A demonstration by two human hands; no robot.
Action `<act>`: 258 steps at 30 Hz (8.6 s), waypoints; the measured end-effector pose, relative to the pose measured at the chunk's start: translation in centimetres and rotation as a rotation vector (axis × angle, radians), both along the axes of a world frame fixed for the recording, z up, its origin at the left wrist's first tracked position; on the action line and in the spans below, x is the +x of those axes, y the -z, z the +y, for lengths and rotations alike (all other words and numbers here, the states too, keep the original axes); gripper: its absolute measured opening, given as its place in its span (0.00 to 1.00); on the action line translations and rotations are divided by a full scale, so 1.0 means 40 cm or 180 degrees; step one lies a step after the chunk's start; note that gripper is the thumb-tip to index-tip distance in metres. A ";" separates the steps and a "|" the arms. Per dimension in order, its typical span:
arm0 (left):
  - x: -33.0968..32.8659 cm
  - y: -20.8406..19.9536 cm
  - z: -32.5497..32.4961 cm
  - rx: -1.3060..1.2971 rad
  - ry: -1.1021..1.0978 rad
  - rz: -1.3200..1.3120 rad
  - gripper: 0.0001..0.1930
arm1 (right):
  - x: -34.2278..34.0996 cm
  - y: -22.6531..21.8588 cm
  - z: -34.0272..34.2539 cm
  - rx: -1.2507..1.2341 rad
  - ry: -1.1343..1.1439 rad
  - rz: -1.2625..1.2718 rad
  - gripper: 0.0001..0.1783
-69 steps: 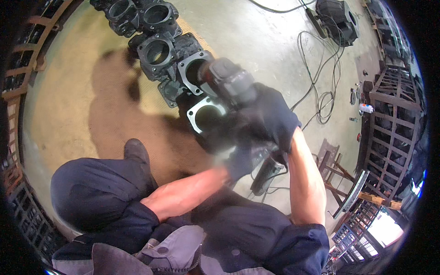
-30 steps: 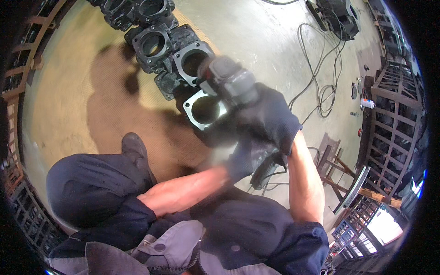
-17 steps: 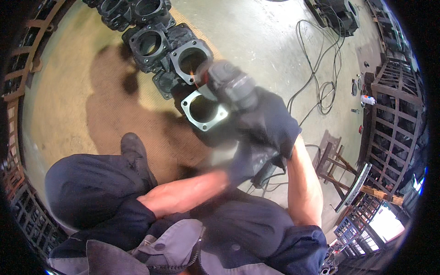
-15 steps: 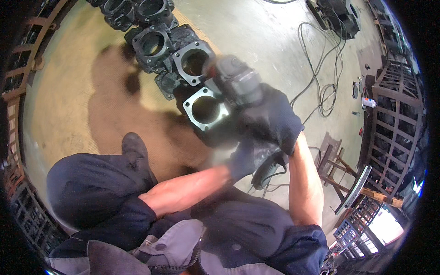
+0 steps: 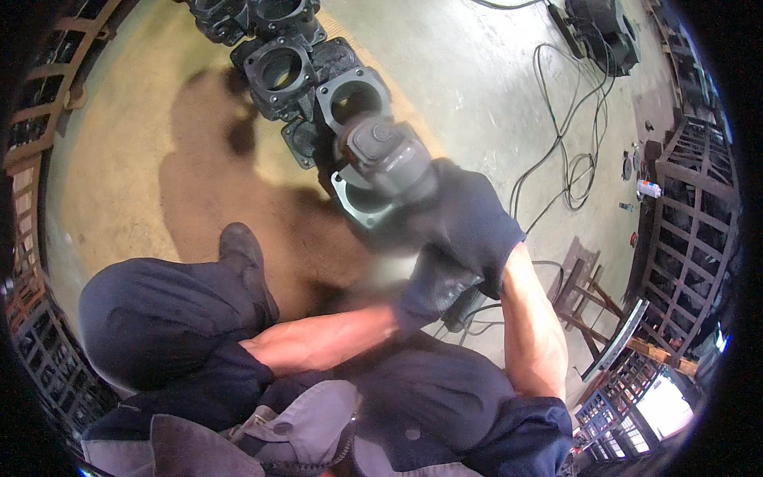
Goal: The person uses a handheld angle grinder with a wire brush attachment to clean and deburr the surfaces of several metal engine parts laid out on the floor. They systematically move from one part to the next, grinding the edges and faces before setting the finished pieces aside.
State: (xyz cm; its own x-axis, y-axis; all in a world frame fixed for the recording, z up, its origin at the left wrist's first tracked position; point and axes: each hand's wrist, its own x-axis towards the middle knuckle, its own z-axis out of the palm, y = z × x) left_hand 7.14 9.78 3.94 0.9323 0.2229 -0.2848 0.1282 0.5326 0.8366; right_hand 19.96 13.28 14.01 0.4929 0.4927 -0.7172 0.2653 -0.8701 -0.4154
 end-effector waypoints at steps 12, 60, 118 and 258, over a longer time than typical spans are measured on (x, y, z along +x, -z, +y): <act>0.069 0.054 0.165 -0.0666 -0.0139 -0.0312 0.10 | 0.065 0.033 0.163 0.0579 0.0282 0.0132 0.28; 0.094 0.174 0.166 0.1687 -0.0885 -0.0627 0.10 | 0.057 0.075 0.263 0.0699 -0.0767 -0.0096 0.25; 0.096 -0.038 0.455 0.0740 -0.0262 -0.0234 0.11 | 0.119 0.035 0.401 0.0831 -0.0455 -0.0202 0.27; 0.222 -0.074 0.661 -0.0565 0.1032 0.0082 0.12 | 0.210 0.014 0.486 0.0510 0.0240 -0.0276 0.24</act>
State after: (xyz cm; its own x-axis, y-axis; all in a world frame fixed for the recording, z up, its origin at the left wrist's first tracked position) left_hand 16.01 36.22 6.89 0.9384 -0.1379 -0.3169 0.3340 0.5974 0.7290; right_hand 28.37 32.71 13.46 0.5892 0.5564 -0.5859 0.2425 -0.8135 -0.5286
